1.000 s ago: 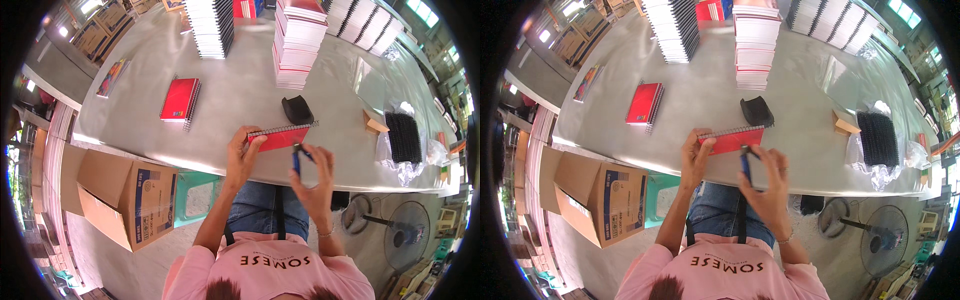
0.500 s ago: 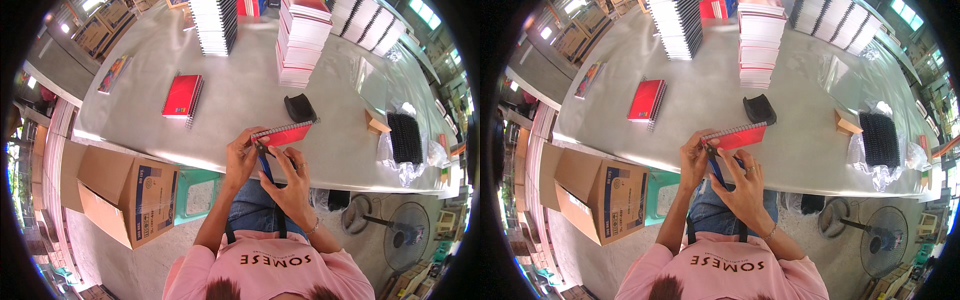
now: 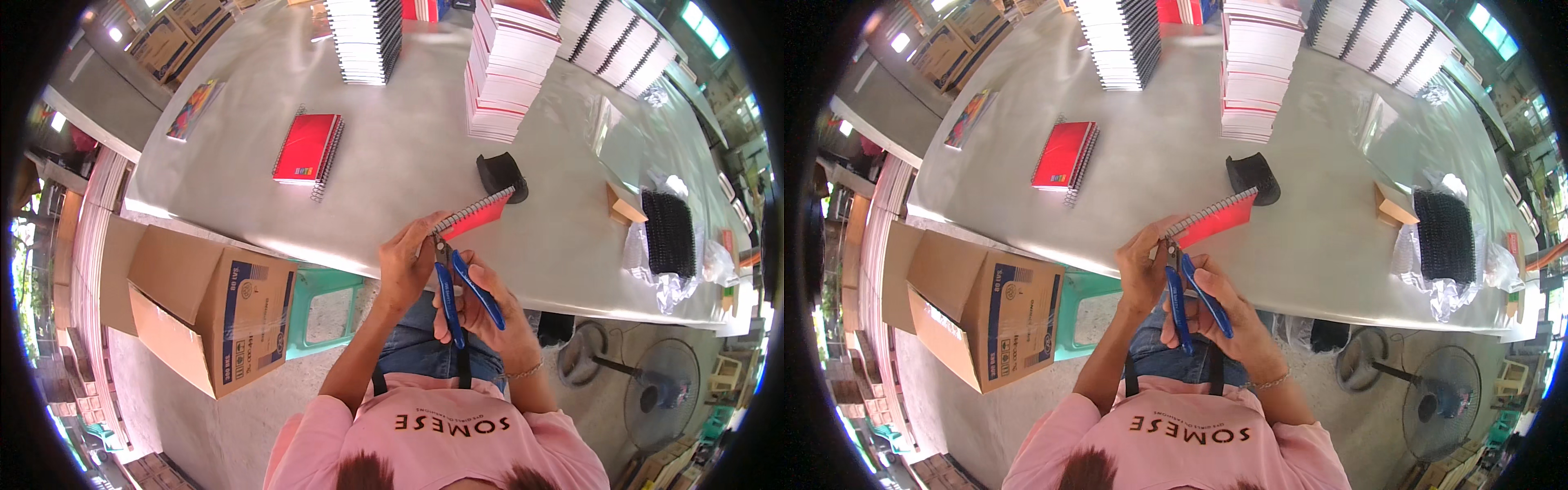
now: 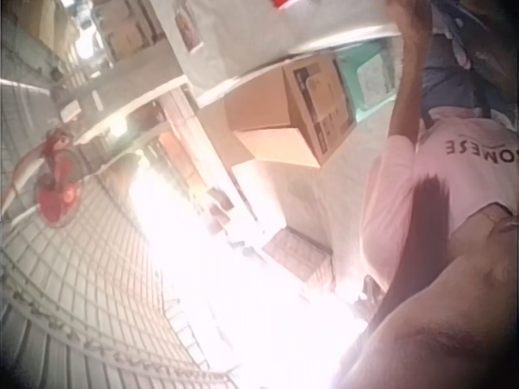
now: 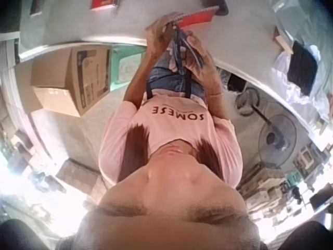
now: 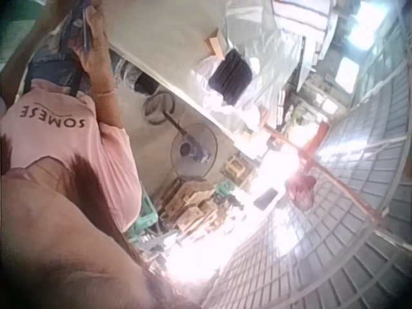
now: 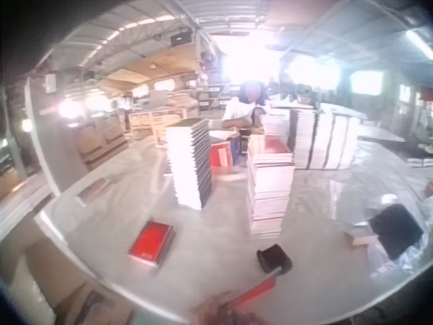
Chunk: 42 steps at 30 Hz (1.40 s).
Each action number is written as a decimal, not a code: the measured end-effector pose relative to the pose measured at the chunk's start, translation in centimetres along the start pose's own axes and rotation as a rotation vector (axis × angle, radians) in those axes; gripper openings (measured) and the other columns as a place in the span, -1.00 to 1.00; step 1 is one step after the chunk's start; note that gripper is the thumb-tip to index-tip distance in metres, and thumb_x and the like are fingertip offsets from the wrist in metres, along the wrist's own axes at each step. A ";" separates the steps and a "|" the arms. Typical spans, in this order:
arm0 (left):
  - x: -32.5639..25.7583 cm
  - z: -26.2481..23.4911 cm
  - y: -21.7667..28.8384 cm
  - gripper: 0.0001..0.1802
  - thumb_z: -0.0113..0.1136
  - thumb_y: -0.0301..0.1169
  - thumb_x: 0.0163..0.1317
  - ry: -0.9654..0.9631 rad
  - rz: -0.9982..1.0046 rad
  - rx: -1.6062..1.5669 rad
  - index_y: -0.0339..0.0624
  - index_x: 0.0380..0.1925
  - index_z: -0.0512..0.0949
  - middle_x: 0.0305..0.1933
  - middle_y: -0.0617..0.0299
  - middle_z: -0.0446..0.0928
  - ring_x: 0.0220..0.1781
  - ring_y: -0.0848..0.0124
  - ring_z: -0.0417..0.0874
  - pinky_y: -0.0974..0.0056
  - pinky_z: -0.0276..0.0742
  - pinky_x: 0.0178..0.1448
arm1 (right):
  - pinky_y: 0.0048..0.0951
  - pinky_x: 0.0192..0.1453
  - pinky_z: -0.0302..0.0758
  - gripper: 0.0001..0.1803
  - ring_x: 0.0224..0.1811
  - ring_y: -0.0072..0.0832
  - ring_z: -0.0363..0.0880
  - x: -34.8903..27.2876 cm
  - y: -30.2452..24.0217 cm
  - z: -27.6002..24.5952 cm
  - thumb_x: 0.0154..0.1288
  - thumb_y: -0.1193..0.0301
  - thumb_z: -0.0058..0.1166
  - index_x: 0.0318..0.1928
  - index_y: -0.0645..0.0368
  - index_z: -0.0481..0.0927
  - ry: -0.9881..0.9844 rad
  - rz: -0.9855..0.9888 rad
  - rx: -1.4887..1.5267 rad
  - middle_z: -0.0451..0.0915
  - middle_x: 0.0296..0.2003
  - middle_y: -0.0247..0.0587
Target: The person inserts a metal spiral coil into the pre-punched holes of a red notebook cover and its pages by hand, and then uses a pair of pliers to cut and crimp the end of the coil.
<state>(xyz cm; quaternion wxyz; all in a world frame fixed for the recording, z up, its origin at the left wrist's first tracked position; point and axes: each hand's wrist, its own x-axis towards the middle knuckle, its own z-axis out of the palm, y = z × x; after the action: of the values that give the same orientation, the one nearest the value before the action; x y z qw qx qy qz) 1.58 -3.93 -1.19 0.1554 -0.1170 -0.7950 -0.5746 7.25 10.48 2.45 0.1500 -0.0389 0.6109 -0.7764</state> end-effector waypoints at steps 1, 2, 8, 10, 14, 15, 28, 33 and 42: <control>0.0 -0.1 0.1 -0.62 0.04 -0.71 0.24 0.020 0.004 -0.008 -0.17 0.00 0.64 -0.12 0.07 0.69 -0.28 0.40 0.71 0.31 0.62 -0.18 | -0.27 -0.12 0.60 -0.52 -0.24 -0.24 0.66 -0.1 -0.5 -0.5 0.51 0.18 -0.08 0.26 0.19 0.26 -0.095 0.107 0.190 0.55 -0.13 -0.06; 0.1 -0.3 0.2 -0.63 0.06 -0.70 0.25 0.040 0.008 -0.015 -0.16 0.00 0.64 -0.12 0.07 0.69 -0.31 0.39 0.70 0.30 0.62 -0.20 | -0.27 -0.12 0.61 -0.53 -0.26 -0.24 0.66 -0.1 -1.0 -0.9 0.57 0.16 -0.16 0.27 0.21 0.21 -0.191 0.217 0.378 0.55 -0.14 -0.05; 3.8 -5.3 1.1 -0.74 0.19 -0.47 0.37 0.249 -0.106 0.030 -0.20 0.04 0.61 -0.24 0.26 0.63 -0.29 0.60 0.51 0.43 0.50 -0.19 | -0.25 0.20 0.40 -0.54 0.15 -0.25 0.46 0.8 -1.8 -7.5 0.29 0.37 0.24 0.17 0.13 0.48 0.256 -0.266 -0.913 0.49 0.06 -0.10; 6.7 -7.8 0.4 -0.72 0.10 -0.40 0.46 0.347 0.027 -0.031 -0.29 0.07 0.57 -0.20 0.31 0.60 -0.23 0.60 0.48 0.45 0.47 -0.12 | -0.12 0.33 0.26 -0.53 0.20 -0.13 0.41 0.6 -2.1 -10.5 0.28 0.36 0.21 0.19 0.08 0.48 0.492 -0.214 -1.334 0.46 0.09 -0.04; 12.4 -14.7 -0.7 -0.67 -0.09 -0.42 0.52 0.355 0.028 -0.127 -0.31 0.14 0.51 -0.06 0.24 0.56 -0.11 0.54 0.49 0.40 0.44 0.04 | -0.03 0.42 0.12 -0.57 0.28 -0.12 0.35 0.0 -0.2 -16.1 0.36 0.29 0.14 0.21 0.04 0.48 0.697 -0.199 -1.413 0.45 0.14 -0.08; 13.5 -16.6 -1.9 -0.66 -0.14 -0.45 0.51 0.351 0.041 -0.197 -0.29 0.15 0.51 -0.03 0.23 0.55 -0.10 0.53 0.49 0.39 0.43 0.07 | -0.03 0.42 0.12 -0.57 0.29 -0.12 0.35 0.0 -0.3 -16.1 0.38 0.27 0.12 0.22 0.04 0.48 0.692 -0.205 -1.384 0.44 0.15 -0.08; 23.4 -16.6 -8.0 -0.54 -0.25 -0.42 0.24 -0.366 -0.063 0.419 -0.16 -0.07 0.67 -0.31 0.12 0.53 -0.22 0.39 0.49 0.27 0.42 0.08 | -0.06 0.47 0.06 -0.56 0.33 -0.13 0.30 -0.3 0.4 -16.3 0.47 0.23 -0.01 0.26 0.09 0.44 0.721 -0.188 -1.465 0.40 0.20 -0.08; 22.7 -14.6 -10.9 -0.63 -0.10 -0.29 0.37 -0.470 0.071 0.676 -0.03 -0.01 0.67 -0.01 0.13 0.50 0.10 0.32 0.48 0.11 0.25 0.35 | -0.04 0.45 0.08 -0.57 0.32 -0.11 0.30 -0.3 0.5 -16.4 0.47 0.25 0.00 0.26 0.08 0.45 0.708 -0.198 -1.464 0.39 0.22 -0.06; 18.5 -13.4 -12.6 -0.57 -0.10 -0.01 0.49 -0.163 0.118 0.886 0.19 0.20 0.56 0.37 0.09 0.30 0.43 0.16 0.30 -0.15 0.13 0.45 | -0.24 0.34 0.29 -0.68 0.24 -0.16 0.41 1.7 -3.0 -19.4 0.41 0.40 0.09 0.13 0.16 0.53 0.643 -0.381 -1.246 0.53 0.09 -0.09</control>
<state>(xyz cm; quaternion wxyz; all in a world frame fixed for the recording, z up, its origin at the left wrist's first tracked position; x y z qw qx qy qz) -18.57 -20.48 -1.25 0.1598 -0.1294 -0.9658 -0.1579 0.38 28.80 0.25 -0.2249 0.0072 0.9362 -0.2701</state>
